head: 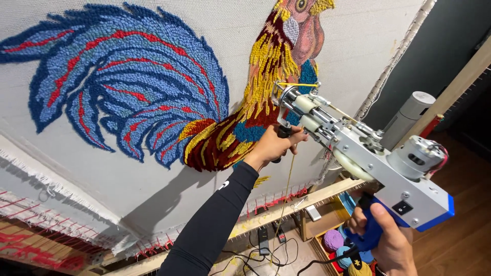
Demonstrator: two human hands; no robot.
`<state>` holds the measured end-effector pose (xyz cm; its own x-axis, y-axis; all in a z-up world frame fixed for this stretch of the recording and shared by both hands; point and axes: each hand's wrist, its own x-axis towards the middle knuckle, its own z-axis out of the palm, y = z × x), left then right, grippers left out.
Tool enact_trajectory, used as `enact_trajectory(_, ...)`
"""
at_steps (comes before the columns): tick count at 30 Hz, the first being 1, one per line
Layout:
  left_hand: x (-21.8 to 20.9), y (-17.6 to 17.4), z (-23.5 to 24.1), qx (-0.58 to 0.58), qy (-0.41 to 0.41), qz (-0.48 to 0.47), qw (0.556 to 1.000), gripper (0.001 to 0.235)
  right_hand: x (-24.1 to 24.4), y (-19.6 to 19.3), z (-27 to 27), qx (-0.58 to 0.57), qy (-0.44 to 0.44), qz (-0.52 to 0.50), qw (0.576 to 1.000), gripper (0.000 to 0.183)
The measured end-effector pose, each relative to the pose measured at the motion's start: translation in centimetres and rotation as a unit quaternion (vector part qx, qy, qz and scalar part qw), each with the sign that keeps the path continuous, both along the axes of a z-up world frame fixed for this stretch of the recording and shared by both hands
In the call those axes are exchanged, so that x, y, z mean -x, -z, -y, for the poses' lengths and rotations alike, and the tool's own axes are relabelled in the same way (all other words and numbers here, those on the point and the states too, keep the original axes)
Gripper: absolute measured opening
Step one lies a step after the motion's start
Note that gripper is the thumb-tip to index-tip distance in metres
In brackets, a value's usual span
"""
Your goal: The person uses an electric tufting gun to punch yellow yarn into a stretched fabric backing, filling in the body of a rooster design on a large wall-mounted rug. They then set the gun down and use scissors to trim and even out the tufted yarn surface.
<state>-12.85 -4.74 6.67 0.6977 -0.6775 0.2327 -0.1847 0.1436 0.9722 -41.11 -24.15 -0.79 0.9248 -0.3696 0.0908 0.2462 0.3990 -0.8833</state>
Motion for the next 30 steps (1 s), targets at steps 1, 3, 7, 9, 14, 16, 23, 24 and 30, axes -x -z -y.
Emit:
enact_trajectory(1,0.4,-0.4,0.0,0.000,-0.002,0.001,1.000,0.038,0.1,-0.7,-0.3,0.000,-0.002,0.001,1.000,0.049)
enact_trajectory(3,1.1,-1.1,0.1,-0.020,-0.006,0.020,1.000,0.040,0.3,-2.1,-1.0,0.000,0.023,-0.003,1.000,0.051)
enact_trajectory(7,2.4,-1.6,-0.8,-0.005,-0.006,0.040,0.999,0.046,1.1,-2.1,-0.3,0.003,0.004,0.023,1.000,0.053)
enact_trajectory(9,1.7,-0.3,-1.0,0.021,0.037,0.075,0.996,0.051,1.3,-1.9,0.2,-0.013,0.000,0.021,1.000,0.053)
enact_trajectory(14,-1.0,-1.6,-5.9,0.008,-0.083,0.202,0.976,0.062,2.2,-1.7,1.6,-0.017,-0.001,0.018,1.000,0.056)
enact_trajectory(16,-2.7,-2.6,-7.7,-0.006,-0.133,0.197,0.971,0.072,2.3,-1.8,2.1,-0.017,0.007,0.012,1.000,0.057)
enact_trajectory(23,-3.7,-8.9,-10.1,-0.104,-0.191,0.316,0.923,0.070,2.1,-1.6,3.9,-0.018,-0.018,0.051,0.998,0.057)
enact_trajectory(24,-3.3,-10.1,-10.2,-0.120,-0.189,0.346,0.911,0.070,2.0,-1.3,4.3,-0.029,-0.027,0.050,0.998,0.058)
enact_trajectory(30,-2.9,-12.2,-9.9,-0.191,-0.280,0.537,0.772,0.065,2.3,-2.1,4.2,-0.001,-0.010,0.065,0.998,0.058)
